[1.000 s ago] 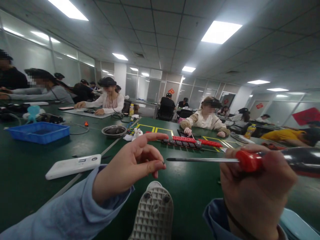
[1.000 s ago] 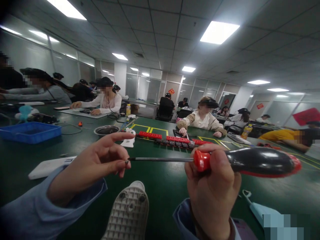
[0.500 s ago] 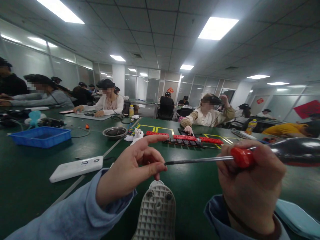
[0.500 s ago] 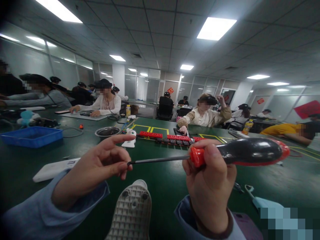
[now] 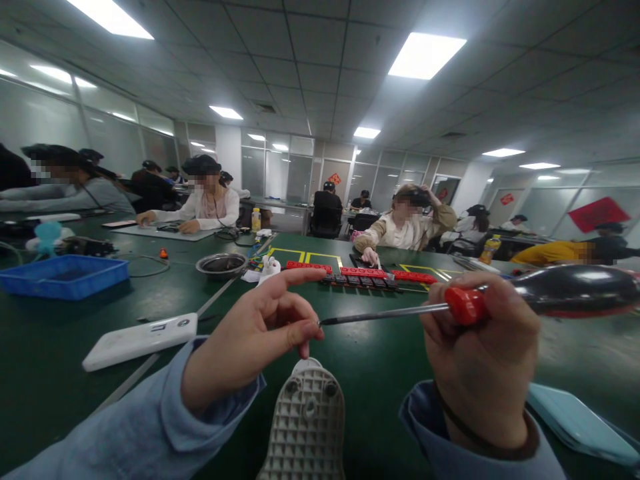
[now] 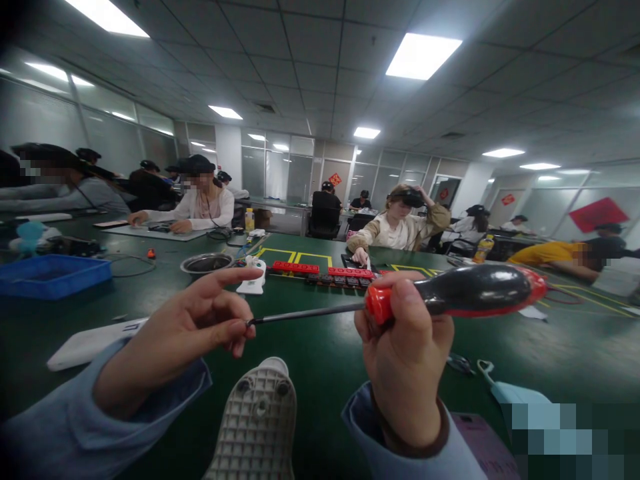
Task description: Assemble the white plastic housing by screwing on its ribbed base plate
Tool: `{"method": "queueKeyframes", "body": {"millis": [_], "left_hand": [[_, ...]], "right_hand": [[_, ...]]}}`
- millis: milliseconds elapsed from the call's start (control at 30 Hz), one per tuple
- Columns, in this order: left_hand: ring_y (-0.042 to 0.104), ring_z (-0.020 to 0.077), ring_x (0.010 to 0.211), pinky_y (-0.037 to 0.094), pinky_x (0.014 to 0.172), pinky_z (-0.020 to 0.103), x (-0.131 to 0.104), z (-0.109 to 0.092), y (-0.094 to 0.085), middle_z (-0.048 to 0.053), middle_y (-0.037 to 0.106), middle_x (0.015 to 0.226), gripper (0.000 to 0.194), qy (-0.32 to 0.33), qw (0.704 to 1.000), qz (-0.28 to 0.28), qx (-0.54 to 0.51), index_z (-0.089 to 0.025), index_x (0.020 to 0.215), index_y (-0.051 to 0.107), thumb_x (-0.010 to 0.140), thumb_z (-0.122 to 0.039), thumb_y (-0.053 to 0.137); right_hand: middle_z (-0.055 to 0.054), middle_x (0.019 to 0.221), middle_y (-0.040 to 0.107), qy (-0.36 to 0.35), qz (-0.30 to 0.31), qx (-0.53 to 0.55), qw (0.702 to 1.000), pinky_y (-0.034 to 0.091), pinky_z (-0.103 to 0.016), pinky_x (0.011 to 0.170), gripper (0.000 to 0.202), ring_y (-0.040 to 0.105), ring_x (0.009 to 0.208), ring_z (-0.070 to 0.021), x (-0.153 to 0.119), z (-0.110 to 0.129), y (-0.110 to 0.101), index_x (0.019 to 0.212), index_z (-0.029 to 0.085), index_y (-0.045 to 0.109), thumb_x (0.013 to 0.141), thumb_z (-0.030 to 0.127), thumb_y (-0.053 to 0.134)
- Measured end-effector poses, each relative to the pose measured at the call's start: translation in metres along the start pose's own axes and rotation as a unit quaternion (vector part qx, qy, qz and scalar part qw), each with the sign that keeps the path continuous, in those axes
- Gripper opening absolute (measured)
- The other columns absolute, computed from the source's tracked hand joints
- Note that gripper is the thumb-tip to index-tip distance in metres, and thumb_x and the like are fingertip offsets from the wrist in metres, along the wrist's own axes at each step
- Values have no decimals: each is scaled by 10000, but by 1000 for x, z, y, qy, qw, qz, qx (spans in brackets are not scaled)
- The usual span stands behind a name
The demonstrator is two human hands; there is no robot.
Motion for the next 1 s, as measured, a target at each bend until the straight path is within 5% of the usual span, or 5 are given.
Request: {"method": "queueKeyframes", "body": {"millis": [567,833,1000], "left_hand": [[525,69,511,451,527,194,-1,-8,-2,-38,562,624,399,34,991,-46,124,-162,1112,429,731,-202,541],[564,119,611,422,551,248,-2,-6,-10,20,581,788,433,33,990,-41,130,-187,1167,383,816,-436,342],[439,67,492,359,473,188,-18,-26,-38,-45,467,548,316,88,984,-124,97,-175,806,525,815,-439,351]], "right_hand": [[76,391,357,0,25,-9,1000,258,-132,275,130,305,311,-35,0,-10,1,594,185,538,701,259,524],[75,391,356,14,1,8,1000,252,-134,283,156,305,337,-43,2,-15,0,582,180,525,654,316,557],[75,393,363,-6,-13,9,1000,240,-137,283,165,302,335,-43,5,-12,-4,581,180,525,645,329,560]]}}
Point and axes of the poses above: each hand's wrist, its own x-axis towards the middle knuckle, its own y-axis out of the palm, z = x × y, the point moved 7 cm from there along x, towards the middle knuckle
